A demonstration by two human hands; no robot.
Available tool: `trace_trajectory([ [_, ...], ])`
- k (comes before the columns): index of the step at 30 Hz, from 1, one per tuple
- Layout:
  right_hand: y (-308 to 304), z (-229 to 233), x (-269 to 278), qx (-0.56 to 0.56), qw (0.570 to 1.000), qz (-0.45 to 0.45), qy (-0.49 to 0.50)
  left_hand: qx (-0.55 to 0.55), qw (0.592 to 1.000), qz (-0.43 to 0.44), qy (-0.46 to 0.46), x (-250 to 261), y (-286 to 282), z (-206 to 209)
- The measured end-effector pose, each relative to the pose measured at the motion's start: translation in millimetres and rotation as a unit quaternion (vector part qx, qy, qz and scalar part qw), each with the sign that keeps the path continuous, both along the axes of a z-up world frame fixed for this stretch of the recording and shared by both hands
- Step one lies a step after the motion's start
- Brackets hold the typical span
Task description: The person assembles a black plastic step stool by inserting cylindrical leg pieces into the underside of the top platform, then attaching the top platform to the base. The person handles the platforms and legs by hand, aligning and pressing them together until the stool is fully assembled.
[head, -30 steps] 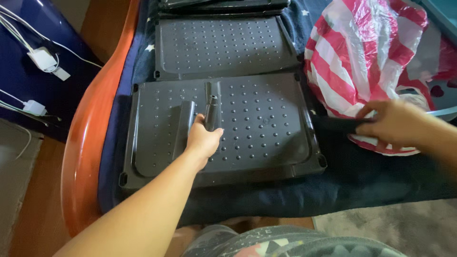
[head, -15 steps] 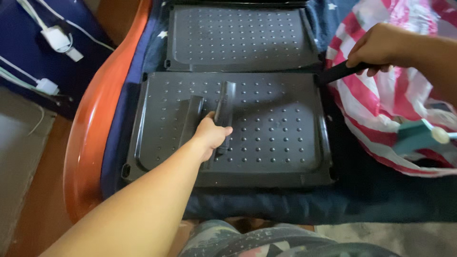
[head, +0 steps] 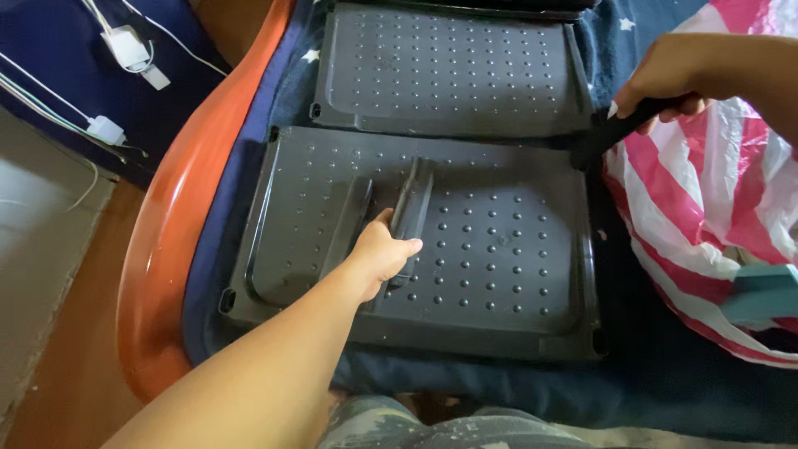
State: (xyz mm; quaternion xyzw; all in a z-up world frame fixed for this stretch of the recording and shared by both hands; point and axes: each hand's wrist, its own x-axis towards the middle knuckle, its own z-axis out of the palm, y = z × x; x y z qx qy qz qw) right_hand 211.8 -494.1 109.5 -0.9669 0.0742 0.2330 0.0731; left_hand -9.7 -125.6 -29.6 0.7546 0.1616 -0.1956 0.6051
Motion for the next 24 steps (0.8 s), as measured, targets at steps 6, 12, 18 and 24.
trace_trajectory([
  [6, -5.5, -2.7, 16.1, -0.017, 0.999, -0.018, 0.038, 0.017, 1.0, -0.003, 0.019, 1.0, 0.0, -0.5],
  [12, -31.1, -19.1, 24.7, -0.015, 0.999, -0.028, 0.027, 0.002, 1.0, 0.0, 0.02, 1.1, 0.3, 3.0],
  [18, -34.3, -24.7, 8.6, 0.041, 0.998, -0.038, -0.011, 0.013, 0.999, -0.011, 0.029, 0.2, 1.2, 7.3],
  [24, -16.9, -21.0, 13.6, 0.022, 0.999, -0.023, 0.027, -0.001, 1.0, -0.015, 0.016, 0.2, -2.2, 4.2],
])
